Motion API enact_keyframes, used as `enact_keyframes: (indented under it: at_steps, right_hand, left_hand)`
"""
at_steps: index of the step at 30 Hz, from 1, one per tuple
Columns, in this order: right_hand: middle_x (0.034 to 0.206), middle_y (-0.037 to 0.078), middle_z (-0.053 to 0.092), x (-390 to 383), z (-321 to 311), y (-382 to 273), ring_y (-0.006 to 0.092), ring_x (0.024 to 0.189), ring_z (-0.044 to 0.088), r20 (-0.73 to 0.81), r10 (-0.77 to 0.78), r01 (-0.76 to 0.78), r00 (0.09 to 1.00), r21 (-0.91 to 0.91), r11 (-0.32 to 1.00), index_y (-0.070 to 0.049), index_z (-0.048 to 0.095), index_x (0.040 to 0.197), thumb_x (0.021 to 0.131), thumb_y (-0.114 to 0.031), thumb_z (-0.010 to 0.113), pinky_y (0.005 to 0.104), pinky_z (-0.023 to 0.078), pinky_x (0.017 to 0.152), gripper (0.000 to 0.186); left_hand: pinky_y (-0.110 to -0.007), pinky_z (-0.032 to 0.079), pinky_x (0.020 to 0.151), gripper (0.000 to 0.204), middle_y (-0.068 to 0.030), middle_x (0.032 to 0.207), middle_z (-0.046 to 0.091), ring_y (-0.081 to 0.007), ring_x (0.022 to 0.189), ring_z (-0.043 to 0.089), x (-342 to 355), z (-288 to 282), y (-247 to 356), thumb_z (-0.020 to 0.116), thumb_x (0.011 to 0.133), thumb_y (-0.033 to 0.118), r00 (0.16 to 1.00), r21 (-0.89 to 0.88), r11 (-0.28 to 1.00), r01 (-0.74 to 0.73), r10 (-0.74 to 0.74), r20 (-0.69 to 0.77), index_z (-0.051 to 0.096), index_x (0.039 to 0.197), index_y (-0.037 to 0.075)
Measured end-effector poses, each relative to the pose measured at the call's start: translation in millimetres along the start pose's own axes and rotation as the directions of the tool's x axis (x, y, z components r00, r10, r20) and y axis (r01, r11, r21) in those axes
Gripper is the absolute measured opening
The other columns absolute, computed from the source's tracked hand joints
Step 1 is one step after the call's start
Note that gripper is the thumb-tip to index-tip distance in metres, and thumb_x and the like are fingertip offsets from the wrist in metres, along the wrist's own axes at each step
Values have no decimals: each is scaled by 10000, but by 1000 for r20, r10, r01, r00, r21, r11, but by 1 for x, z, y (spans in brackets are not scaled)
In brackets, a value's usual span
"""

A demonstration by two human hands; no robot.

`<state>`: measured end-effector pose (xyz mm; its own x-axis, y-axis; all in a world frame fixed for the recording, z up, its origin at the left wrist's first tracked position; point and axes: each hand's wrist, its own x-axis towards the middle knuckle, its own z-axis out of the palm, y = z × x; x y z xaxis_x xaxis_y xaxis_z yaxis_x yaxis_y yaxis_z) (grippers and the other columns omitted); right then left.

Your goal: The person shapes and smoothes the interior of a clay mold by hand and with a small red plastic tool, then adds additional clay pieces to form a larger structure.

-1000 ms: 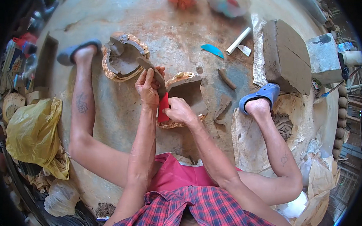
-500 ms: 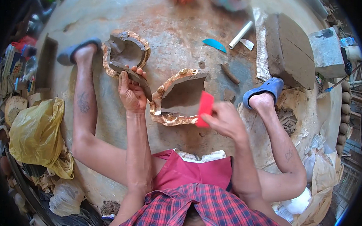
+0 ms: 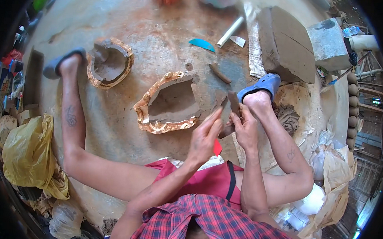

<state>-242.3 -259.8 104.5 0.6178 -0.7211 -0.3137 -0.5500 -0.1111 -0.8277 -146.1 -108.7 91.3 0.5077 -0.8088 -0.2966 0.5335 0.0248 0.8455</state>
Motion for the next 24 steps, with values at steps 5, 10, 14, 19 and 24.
enact_keyframes:
  at_steps: [5,10,14,19,24]
  right_hand:
    - [1139,231,739,28,2,50,269,945,761,-9,-4,0,1000,-405,914,38,656,1344,974,-139,691,382,595,818,412]
    - [1194,254,684,105,29,29,456,1128,645,-199,-324,161,925,-568,807,-18,691,1279,946,-220,716,523,517,1001,390]
    - [1242,258,666,140,31,25,448,1175,635,-55,-220,123,974,-684,718,-30,657,1338,929,-282,743,515,520,1014,488]
    - [1426,244,527,94,58,51,452,1232,612,55,-225,196,973,-710,676,-50,540,1472,831,-335,843,499,518,1054,764]
    - [1252,215,514,95,52,39,426,1152,610,4,-123,100,992,-604,791,-48,581,1338,700,-210,947,477,526,1009,753]
  left_hand:
    - [-430,603,981,668,-229,1510,518,-348,1138,712,-40,-54,-8,527,1114,454,654,-605,693,392,-673,-347,350,1602,34]
    - [-485,586,972,428,-128,1331,582,-283,1217,623,-20,-102,-46,514,1131,365,696,-534,839,-103,-322,-642,469,1397,34]
    - [-372,548,901,318,-53,1190,645,-174,1065,634,18,-152,-35,506,1129,245,618,-251,948,-198,-77,-782,564,1358,32]
    - [-304,529,868,406,-46,1170,697,-130,998,640,64,-201,7,583,1109,286,730,59,998,-1,41,-683,622,1408,14]
    - [-273,513,965,418,-56,1313,696,-97,1133,643,81,-231,25,573,1114,254,871,51,973,225,-178,-458,616,1450,9]
